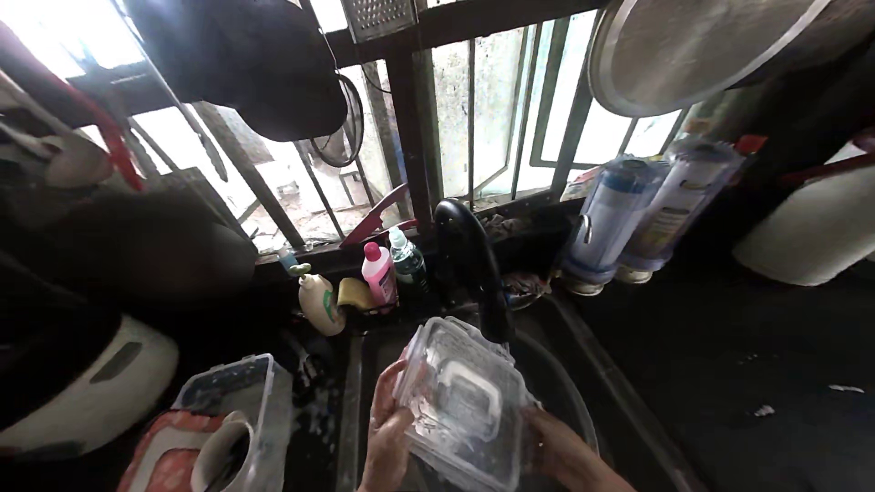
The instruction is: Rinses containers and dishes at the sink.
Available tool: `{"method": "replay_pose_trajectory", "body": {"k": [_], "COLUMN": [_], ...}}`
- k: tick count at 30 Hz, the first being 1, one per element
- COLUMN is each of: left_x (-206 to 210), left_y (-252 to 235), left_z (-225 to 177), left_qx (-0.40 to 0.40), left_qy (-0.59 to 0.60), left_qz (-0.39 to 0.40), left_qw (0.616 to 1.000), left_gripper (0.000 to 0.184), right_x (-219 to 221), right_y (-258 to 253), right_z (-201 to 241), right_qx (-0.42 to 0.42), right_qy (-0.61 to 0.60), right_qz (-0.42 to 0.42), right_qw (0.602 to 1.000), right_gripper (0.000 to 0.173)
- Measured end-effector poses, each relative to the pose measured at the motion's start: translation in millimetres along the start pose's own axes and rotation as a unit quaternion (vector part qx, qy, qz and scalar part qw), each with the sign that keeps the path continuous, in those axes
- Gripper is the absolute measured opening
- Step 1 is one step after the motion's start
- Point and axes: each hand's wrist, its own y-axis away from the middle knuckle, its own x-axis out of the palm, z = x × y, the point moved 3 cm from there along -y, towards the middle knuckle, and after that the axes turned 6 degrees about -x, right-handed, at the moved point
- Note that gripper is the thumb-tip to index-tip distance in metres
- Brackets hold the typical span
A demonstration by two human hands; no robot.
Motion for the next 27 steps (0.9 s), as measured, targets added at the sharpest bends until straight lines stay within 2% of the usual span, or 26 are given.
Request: {"method": "replay_pose_trajectory", "body": {"k": [2, 3, 4, 6, 9, 11, 13, 15, 16, 18, 22, 24, 27], "left_x": [-12.0, -17.7, -22.5, -22.3, 1.0, 26.5, 52.2, 68.2, 70.4, 63.7, 39.3, 30.0, 30.7], "left_y": [-0.9, -1.8, -3.0, -4.5, -13.2, -20.1, -28.8, -36.0, -39.0, -43.8, -45.6, -42.8, -37.2], "left_z": [9.5, 18.2, 29.9, 60.6, 111.8, 136.4, 149.0, 153.8, 154.5, 148.0, 101.8, 66.1, 13.2], "left_qx": [-0.034, -0.057, -0.088, -0.169, -0.303, -0.358, -0.377, -0.355, -0.333, -0.273, -0.141, -0.074, 0.032], "left_qy": [0.034, 0.01, -0.037, -0.143, -0.2, -0.185, -0.165, -0.16, -0.169, -0.196, -0.285, -0.319, -0.354], "left_qz": [-0.042, -0.064, -0.081, -0.101, -0.077, -0.055, -0.046, -0.041, -0.044, -0.06, -0.141, -0.149, -0.143], "left_qw": [0.998, 0.996, 0.992, 0.97, 0.929, 0.913, 0.91, 0.92, 0.927, 0.94, 0.937, 0.933, 0.924], "left_gripper": [0.082, 0.088, 0.091, 0.085, 0.09, 0.093, 0.093, 0.098, 0.101, 0.099, 0.072, 0.06, 0.045], "right_x": [-11.6, -19.3, -26.8, -38.3, -42.9, -42.3, -42.7, -47.5, -53.9, -69.7, -78.5, -66.4, -28.0], "right_y": [10.0, 16.2, 23.5, 43.8, 74.3, 91.8, 104.6, 112.3, 110.8, 99.2, 60.6, 36.2, 3.5], "right_z": [25.2, 40.0, 57.3, 97.0, 144.2, 159.9, 166.7, 167.4, 163.5, 148.0, 97.1, 65.5, 23.4], "right_qx": [-0.08, -0.115, -0.146, -0.2, -0.267, -0.311, -0.353, -0.373, -0.376, -0.368, -0.307, -0.245, -0.154], "right_qy": [0.04, 0.059, 0.08, 0.164, 0.333, 0.43, 0.49, 0.511, 0.501, 0.43, 0.216, 0.122, 0.009], "right_qz": [0.008, 0.014, 0.02, 0.025, 0.02, -0.003, -0.03, -0.061, -0.08, -0.118, -0.137, -0.115, -0.067], "right_qw": [0.996, 0.992, 0.986, 0.966, 0.904, 0.847, 0.796, 0.772, 0.775, 0.816, 0.917, 0.955, 0.986], "right_gripper": [0.043, 0.042, 0.042, 0.05, 0.061, 0.057, 0.051, 0.049, 0.049, 0.048, 0.046, 0.043, 0.045]}}
